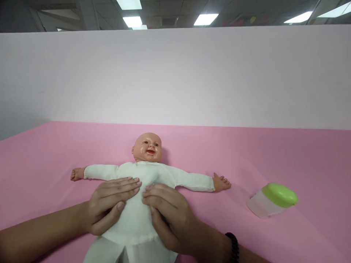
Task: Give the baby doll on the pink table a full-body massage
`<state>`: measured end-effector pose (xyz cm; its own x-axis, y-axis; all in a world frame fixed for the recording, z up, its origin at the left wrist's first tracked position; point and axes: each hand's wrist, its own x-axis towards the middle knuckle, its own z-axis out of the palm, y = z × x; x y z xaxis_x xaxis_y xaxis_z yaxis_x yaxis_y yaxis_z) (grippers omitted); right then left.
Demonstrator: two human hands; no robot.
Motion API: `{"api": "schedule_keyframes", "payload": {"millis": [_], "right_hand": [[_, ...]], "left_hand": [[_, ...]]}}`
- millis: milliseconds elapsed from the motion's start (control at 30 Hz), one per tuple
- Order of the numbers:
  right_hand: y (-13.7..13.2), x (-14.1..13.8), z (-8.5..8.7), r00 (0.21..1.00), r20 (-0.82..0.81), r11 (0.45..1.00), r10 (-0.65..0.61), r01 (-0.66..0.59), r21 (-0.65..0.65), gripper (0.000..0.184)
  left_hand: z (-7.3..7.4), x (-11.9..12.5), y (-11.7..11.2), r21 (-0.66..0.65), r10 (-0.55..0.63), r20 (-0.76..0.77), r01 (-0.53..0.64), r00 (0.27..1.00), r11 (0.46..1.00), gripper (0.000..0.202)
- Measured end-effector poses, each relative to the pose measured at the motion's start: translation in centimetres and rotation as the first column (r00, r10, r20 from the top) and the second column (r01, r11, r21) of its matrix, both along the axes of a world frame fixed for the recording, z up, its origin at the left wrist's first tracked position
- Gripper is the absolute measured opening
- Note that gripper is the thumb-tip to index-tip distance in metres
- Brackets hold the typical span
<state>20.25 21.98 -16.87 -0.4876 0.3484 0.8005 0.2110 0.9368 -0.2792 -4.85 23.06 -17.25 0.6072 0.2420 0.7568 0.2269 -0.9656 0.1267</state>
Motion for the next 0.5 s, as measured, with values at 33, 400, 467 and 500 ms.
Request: {"api": "schedule_keyframes", "payload": {"millis": [33,400,467,500], "right_hand": [[0.0,0.1,0.3,0.999,0.030,0.999,0.045,-0.045,0.020,0.043],[0.3,1.0,-0.2,0.966,0.249,0.993,-0.071,0.093,-0.077,0.057],[0.4,0.9,-0.6,0.951,0.293,0.986,-0.102,0.135,-0.094,0.062],[0.4,0.9,-0.8,0.946,0.303,0.984,-0.117,0.153,-0.096,0.064]], "left_hand": [[0.1,0.0,0.0,-0.002,-0.040,-0.013,0.040,0.999,0.999,0.061],[-0.7,-0.4,0.4,-0.257,0.033,-0.170,-0.077,0.985,0.963,0.065],[-0.7,-0.4,0.2,-0.293,0.076,-0.201,-0.134,0.977,0.947,0.066],[-0.6,-0.3,0.2,-0.309,0.093,-0.216,-0.159,0.972,0.938,0.066]]}}
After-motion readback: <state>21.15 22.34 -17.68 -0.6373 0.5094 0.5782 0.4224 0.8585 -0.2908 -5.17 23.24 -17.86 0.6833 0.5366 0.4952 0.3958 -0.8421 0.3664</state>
